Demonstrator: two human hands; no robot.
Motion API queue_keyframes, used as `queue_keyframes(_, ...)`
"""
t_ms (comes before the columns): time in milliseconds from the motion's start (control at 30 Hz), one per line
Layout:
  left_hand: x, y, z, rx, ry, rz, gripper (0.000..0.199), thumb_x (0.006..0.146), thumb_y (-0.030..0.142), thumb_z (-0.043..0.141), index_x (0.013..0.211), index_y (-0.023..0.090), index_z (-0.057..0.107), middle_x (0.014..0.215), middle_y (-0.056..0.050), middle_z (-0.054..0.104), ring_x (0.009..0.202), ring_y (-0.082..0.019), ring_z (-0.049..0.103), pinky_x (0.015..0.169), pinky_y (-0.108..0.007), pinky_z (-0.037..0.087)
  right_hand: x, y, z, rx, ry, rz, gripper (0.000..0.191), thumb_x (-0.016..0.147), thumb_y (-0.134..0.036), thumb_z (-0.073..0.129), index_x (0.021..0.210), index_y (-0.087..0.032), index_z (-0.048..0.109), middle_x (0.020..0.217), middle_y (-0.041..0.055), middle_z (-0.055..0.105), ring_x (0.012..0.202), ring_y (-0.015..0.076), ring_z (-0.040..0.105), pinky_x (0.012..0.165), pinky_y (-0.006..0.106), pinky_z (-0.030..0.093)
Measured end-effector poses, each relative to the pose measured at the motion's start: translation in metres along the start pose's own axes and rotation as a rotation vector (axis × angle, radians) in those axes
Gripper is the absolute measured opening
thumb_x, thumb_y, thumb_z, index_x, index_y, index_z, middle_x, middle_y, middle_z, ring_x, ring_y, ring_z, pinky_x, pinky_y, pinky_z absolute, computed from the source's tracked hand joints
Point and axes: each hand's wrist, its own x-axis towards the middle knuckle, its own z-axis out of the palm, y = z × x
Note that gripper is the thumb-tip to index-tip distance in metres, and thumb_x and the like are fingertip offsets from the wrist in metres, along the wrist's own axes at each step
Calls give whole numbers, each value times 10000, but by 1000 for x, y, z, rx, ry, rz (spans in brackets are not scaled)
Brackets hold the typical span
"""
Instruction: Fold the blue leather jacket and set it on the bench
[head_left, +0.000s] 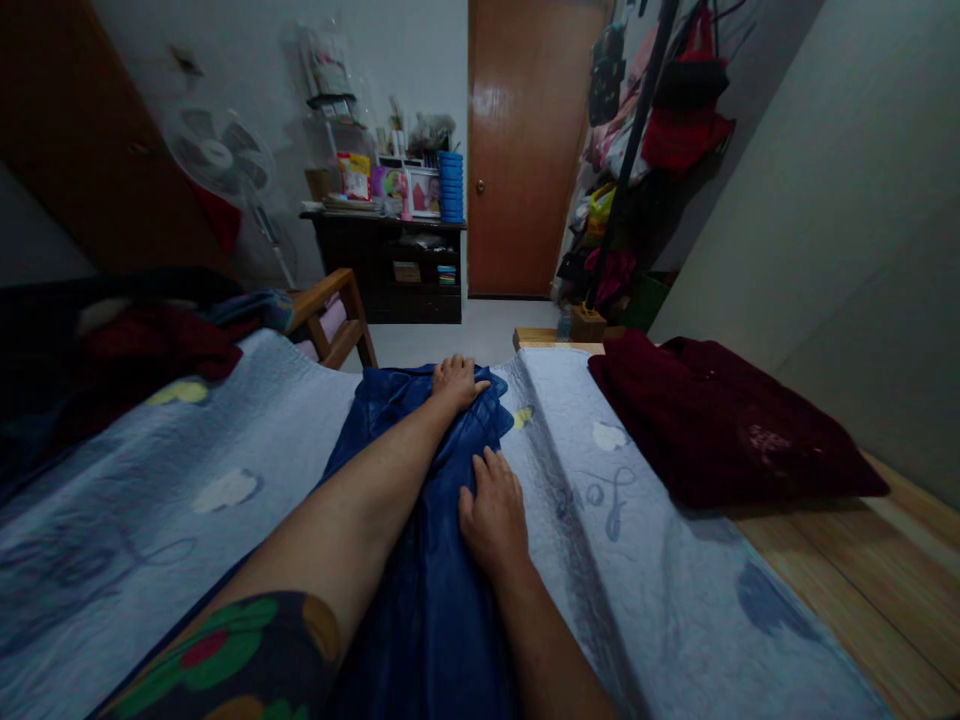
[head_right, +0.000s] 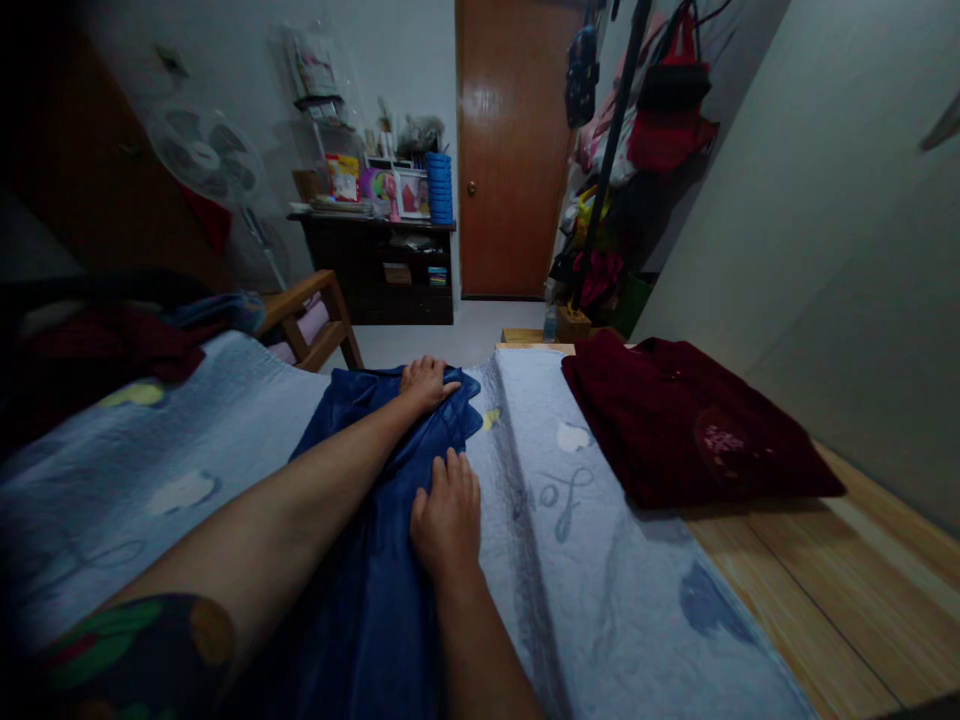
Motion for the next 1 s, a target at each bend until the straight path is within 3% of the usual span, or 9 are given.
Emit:
queue_keyframes(100,-8,11,-12,189,90,66,512,885,495,519,1289,181,499,1395,-182,464,1318,-366,373,1080,-478,280,0,-1,-1,-3,-14,1,500,884,-230,481,1362,-89,527,1479,151,440,1402,291,338,1143,457,283)
queue_keyframes(200,-18,19,-23,209,-66,171,418,941,384,417,1300,189,502,1375,-164,496,1319,-336,395,1083,-450,285,0,-2,-2,-3,-7,7,495,879,-228,490,1352,-93,539,1470,160,450,1398,292,348,1138,457,289)
queue_keyframes(300,-30,18,-23,197,-250,270,409,938,366,424,1310,225,521,1406,-114,507,1338,-281,411,1091,-383,301,1,-2,-1,-10,-6,4,499,874,-225,490,1351,-87,538,1468,164,452,1400,297,344,1139,460,285)
queue_keyframes(467,-45,1,-2,181,-362,320,581,950,482,371,1481,250,328,1597,-84,240,1469,-272,184,1153,-465,194,1,0,0,-32,-16,-8,509,888,-235,466,1369,-75,517,1479,166,437,1399,309,341,1138,464,279)
queue_keyframes(567,-48,-8,11,174,-367,337,634,955,524,313,1527,262,224,1621,-67,149,1491,-254,86,1171,-490,119,1,0,1,-46,-17,-2,504,894,-233,457,1370,-75,513,1477,171,438,1402,311,336,1131,468,285)
queue_keyframes(733,-48,-12,20,183,-342,332,692,939,580,288,1536,239,211,1627,-73,97,1494,-256,49,1177,-493,94,1,0,1,-63,-26,2,501,890,-228,464,1362,-67,518,1479,185,429,1401,323,334,1121,471,293)
queue_keyframes(1000,-48,-4,13,179,-369,306,660,939,544,341,1524,260,228,1625,-73,108,1492,-263,77,1168,-508,133,0,0,1,-50,-1,-13,491,885,-232,477,1349,-81,531,1469,185,443,1395,311,347,1121,470,288)
